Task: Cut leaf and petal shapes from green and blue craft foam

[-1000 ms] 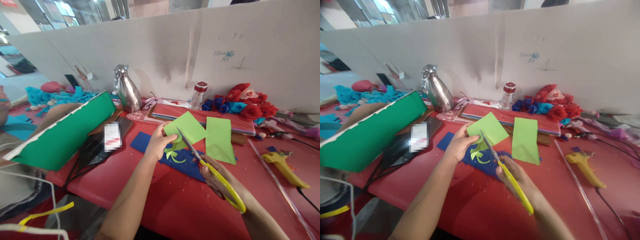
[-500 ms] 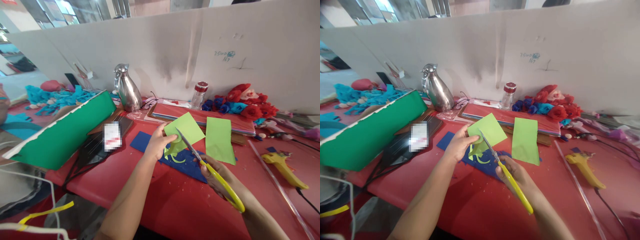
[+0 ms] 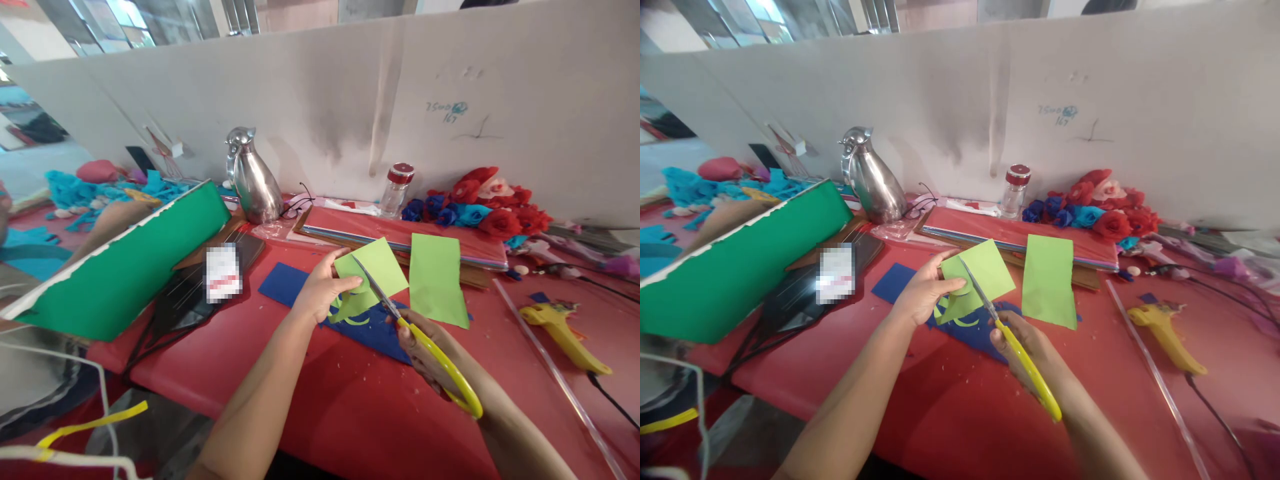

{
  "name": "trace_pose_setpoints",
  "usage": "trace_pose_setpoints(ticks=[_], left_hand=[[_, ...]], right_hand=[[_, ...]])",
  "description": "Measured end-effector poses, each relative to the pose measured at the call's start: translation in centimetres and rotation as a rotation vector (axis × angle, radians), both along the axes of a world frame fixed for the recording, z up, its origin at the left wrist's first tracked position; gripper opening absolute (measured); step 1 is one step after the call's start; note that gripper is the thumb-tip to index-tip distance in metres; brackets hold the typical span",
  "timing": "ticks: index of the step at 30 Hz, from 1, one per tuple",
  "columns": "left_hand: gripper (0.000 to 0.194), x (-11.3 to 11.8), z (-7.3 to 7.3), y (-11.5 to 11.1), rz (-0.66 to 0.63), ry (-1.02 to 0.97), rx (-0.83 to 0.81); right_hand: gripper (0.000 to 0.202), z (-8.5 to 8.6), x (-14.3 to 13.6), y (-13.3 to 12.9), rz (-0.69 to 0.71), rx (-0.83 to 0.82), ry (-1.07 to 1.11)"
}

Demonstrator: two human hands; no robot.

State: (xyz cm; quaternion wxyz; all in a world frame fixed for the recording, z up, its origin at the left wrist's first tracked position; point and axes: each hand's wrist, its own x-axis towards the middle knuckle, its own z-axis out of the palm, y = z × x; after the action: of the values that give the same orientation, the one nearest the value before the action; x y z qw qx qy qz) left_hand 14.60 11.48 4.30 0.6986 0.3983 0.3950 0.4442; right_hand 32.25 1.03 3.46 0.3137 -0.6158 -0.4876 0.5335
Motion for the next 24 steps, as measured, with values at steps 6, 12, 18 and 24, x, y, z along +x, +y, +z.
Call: trace_pose_setpoints(ticks=[6,12,18,24], left_hand=[[0.071,-0.9,-0.7,0.8,-0.011,0.157,-0.008],[0.062,-3.7,-1.0,2.8,0.355,0.319,0.066],[0.063,-3.5,0.6,1.4,-0.057,-0.037,0.034],[0.067,-0.9,1.4,-1.2,-0.502,-0.024,0.047]], right_hand=[[0.045,-0.4,-0.3,0.3,-0.016,-0.026,-0.04],[0.033,-0.5,0.4,0.6,0.031,0.029,-0.196],[0.047,-0.6,-0.5,0.4,-0.227,0.07,0.077],[0.061,-0.4,-0.9,0.9,-0.426,0.038,0.348]])
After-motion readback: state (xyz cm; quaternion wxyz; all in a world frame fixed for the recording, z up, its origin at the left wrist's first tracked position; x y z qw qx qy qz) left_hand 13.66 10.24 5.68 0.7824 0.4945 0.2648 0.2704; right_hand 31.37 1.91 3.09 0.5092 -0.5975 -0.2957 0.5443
